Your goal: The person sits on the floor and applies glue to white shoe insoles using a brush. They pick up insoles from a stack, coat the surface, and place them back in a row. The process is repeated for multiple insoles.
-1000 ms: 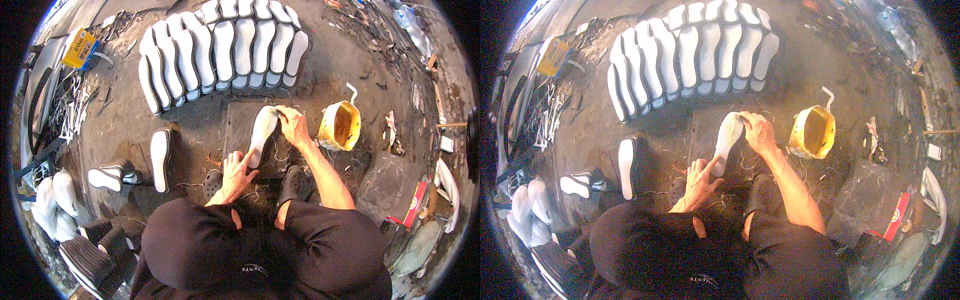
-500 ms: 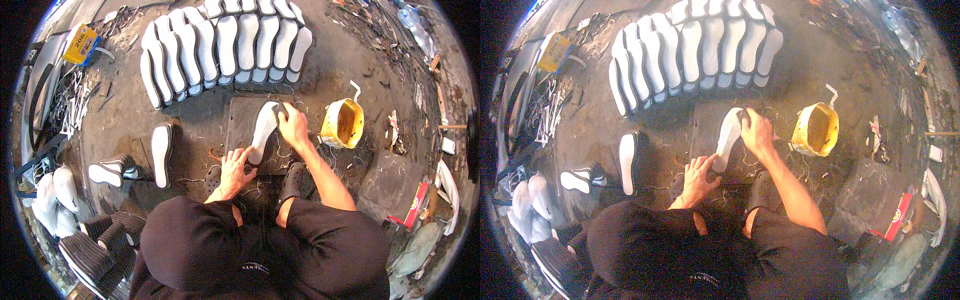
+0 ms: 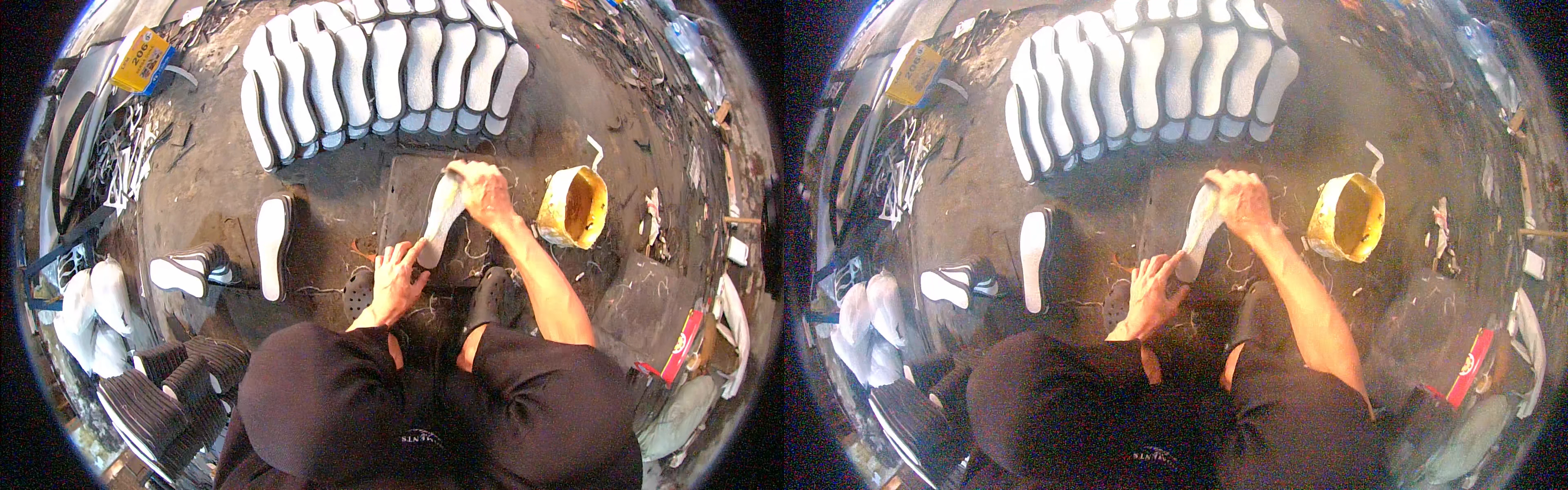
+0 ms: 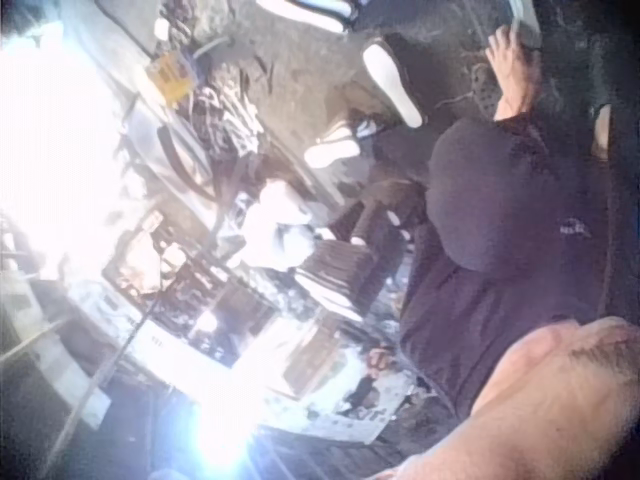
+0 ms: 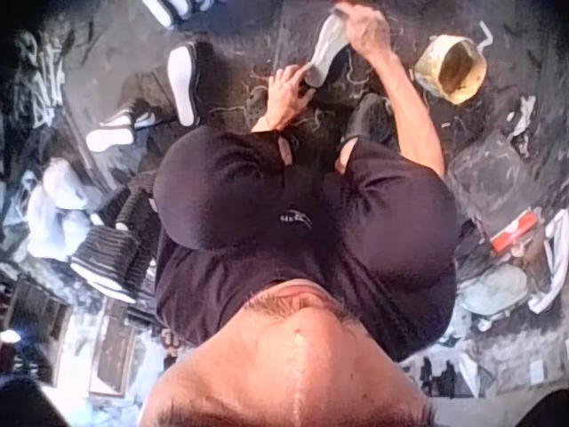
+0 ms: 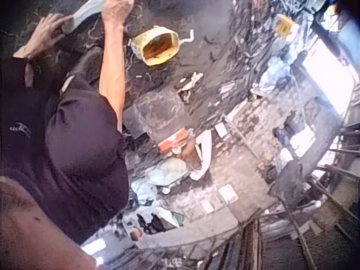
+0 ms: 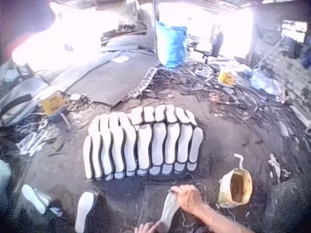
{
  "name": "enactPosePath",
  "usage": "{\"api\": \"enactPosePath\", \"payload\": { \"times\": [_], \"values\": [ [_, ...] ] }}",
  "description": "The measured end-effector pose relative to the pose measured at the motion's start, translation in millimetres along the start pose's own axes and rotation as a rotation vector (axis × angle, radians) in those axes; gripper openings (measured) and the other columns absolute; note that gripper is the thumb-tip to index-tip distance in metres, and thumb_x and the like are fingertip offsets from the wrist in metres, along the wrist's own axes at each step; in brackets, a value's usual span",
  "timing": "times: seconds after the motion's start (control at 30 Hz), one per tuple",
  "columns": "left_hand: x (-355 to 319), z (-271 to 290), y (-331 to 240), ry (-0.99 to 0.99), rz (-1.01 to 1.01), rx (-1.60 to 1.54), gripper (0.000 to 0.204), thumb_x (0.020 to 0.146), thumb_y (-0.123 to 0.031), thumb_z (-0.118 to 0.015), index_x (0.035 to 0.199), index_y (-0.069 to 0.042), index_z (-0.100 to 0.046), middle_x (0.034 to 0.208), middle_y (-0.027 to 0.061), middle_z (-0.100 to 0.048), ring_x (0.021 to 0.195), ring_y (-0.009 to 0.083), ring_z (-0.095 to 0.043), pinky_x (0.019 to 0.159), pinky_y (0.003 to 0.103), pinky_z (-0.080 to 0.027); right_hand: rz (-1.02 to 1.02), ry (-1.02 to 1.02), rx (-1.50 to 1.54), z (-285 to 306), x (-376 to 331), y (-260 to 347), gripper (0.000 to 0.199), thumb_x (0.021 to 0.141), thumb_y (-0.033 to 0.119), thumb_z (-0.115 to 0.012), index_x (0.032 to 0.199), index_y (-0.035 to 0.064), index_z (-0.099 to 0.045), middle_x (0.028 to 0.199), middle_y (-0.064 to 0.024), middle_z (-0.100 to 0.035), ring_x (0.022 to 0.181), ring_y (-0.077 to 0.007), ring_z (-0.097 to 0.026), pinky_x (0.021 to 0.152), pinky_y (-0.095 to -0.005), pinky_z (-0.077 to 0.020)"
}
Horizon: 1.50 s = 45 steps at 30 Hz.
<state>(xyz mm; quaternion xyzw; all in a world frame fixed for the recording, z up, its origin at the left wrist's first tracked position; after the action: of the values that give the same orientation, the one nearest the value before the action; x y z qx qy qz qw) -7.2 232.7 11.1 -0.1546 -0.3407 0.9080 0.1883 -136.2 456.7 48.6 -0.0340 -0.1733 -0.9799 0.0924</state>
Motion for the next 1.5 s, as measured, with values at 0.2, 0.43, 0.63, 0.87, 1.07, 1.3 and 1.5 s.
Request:
{"api": "enactPosePath", "payload": {
  "times": [0.2, 0.43, 0.63, 0.87, 1.07, 1.3, 1.5],
  "values": [
    [-10, 50, 40, -0.474, 0.182, -0.452, 0.036, 0.096, 0.000, -0.074, 0.131, -0.006, -0.073, 0.105, 0.0082, -0.077, 0.083, 0.0166, -0.071, 0.078, 0.033, -0.060, 0.278, 0.089, 0.143, -25, -83, 114, 0.032, 0.093, 0.011, -0.066, 0.124, 0.0172, -0.073, 0.097, -0.0090, -0.074, 0.097, -0.0315, -0.072, 0.089, -0.0481, -0.0539],
    [-4, 40, 46, -0.447, 0.222, -0.476, 0.043, 0.092, -0.008, -0.080, 0.133, -0.006, -0.070, 0.109, 0.0086, -0.073, 0.092, 0.0185, -0.068, 0.087, 0.036, -0.059, -0.253, 0.065, 0.689, 7, -121, 67, 0.031, 0.102, 0.011, -0.072, 0.133, 0.0122, -0.077, 0.118, -0.0086, -0.081, 0.115, -0.0256, -0.075, 0.106, -0.0399, -0.0540],
    [12, -11, -5, -0.090, 0.008, -0.132, 0.111, 0.080, -0.017, -0.092, 0.173, -0.006, -0.032, 0.146, 0.0264, -0.050, 0.134, 0.0469, -0.052, 0.115, 0.054, -0.047, -0.515, -0.507, 0.360, 144, -141, -86, 0.039, 0.116, 0.023, -0.059, 0.150, 0.0045, -0.065, 0.143, -0.0161, -0.072, 0.133, -0.0270, -0.067, 0.116, -0.0430, -0.0488],
    [6, 49, 0, -0.385, -0.197, -0.203, 0.112, 0.078, -0.012, -0.094, 0.171, 0.000, -0.034, 0.153, 0.0296, -0.053, 0.140, 0.0478, -0.053, 0.121, 0.054, -0.045, -0.482, -0.020, -0.473, 136, -211, -75, 0.032, 0.110, 0.015, -0.060, 0.140, 0.0071, -0.069, 0.120, -0.0154, -0.078, 0.118, -0.0359, -0.069, 0.104, -0.0511, -0.0455],
    [191, 206, 30, -0.838, -0.092, -0.329, 0.107, 0.085, -0.021, -0.095, 0.169, -0.002, -0.032, 0.142, 0.0236, -0.067, 0.131, 0.0334, -0.067, 0.105, 0.047, -0.057, -0.627, -0.242, -0.245, 184, -202, -44, 0.033, 0.111, 0.016, -0.061, 0.140, 0.0013, -0.070, 0.128, -0.0196, -0.077, 0.118, -0.0388, -0.069, 0.107, -0.0497, -0.0441],
    [427, 295, 94, -0.748, 0.216, -0.125, 0.121, 0.090, -0.050, -0.089, 0.174, 0.004, -0.020, 0.165, 0.0332, -0.052, 0.151, 0.0449, -0.054, 0.130, 0.049, -0.039, -0.694, -0.182, -0.131, 170, -192, -38, 0.035, 0.113, 0.018, -0.060, 0.141, 0.0003, -0.069, 0.128, -0.0217, -0.076, 0.118, -0.0412, -0.068, 0.108, -0.0486, -0.0439],
    [427, 277, 96, -0.852, 0.216, 0.039, 0.113, 0.093, -0.046, -0.088, 0.171, 0.009, -0.027, 0.166, 0.0327, -0.044, 0.156, 0.0427, -0.045, 0.134, 0.049, -0.032, -0.762, -0.197, -0.177, 172, -205, -47, 0.034, 0.111, 0.014, -0.060, 0.141, -0.0008, -0.069, 0.126, -0.0232, -0.076, 0.117, -0.0422, -0.068, 0.109, -0.0509, -0.0433]
  ]
}}
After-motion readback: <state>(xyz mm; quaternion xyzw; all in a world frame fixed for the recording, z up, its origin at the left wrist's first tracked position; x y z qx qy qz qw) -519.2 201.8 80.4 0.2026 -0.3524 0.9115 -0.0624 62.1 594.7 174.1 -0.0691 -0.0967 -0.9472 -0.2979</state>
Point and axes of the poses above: each hand's wrist, its own x-axis towards the middle knuckle, its own z-axis out of the back of the hand, y = z × x, the point moved 7 cm from there along x, towards the middle knuckle
